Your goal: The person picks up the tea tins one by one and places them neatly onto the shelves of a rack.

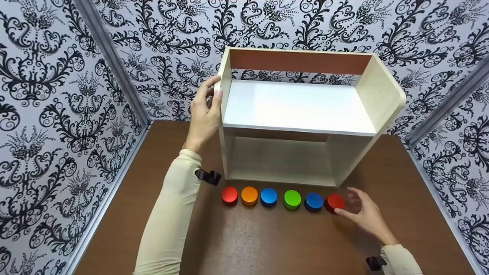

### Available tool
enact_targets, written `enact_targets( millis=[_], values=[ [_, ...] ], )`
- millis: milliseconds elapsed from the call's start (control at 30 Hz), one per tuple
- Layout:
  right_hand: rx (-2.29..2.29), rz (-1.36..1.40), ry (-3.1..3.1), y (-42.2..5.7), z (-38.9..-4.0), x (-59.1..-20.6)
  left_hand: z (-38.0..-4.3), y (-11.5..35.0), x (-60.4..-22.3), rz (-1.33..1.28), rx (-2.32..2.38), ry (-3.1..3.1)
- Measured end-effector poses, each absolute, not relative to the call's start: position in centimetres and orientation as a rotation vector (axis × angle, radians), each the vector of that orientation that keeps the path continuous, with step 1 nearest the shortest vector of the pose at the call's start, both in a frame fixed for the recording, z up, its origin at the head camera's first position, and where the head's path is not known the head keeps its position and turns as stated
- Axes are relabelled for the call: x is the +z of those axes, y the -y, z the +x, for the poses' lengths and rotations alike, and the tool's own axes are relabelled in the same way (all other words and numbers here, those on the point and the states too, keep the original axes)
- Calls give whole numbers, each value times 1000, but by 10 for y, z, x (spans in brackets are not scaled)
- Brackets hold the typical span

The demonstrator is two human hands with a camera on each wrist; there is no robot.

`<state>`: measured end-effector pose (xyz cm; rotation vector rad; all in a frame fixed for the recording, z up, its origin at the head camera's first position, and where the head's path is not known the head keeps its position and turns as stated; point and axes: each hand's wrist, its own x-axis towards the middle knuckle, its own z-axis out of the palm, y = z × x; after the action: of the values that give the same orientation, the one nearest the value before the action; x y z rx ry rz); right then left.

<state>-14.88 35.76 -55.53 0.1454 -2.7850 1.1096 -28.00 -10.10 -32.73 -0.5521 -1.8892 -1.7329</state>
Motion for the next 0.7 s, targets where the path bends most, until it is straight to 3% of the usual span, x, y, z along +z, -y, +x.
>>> enact_targets(
  millis=[700],
  values=[
    [1147, 130, 2925, -360, -163, -585, -280, 102, -326, -542, -1726, 1908]
  ],
)
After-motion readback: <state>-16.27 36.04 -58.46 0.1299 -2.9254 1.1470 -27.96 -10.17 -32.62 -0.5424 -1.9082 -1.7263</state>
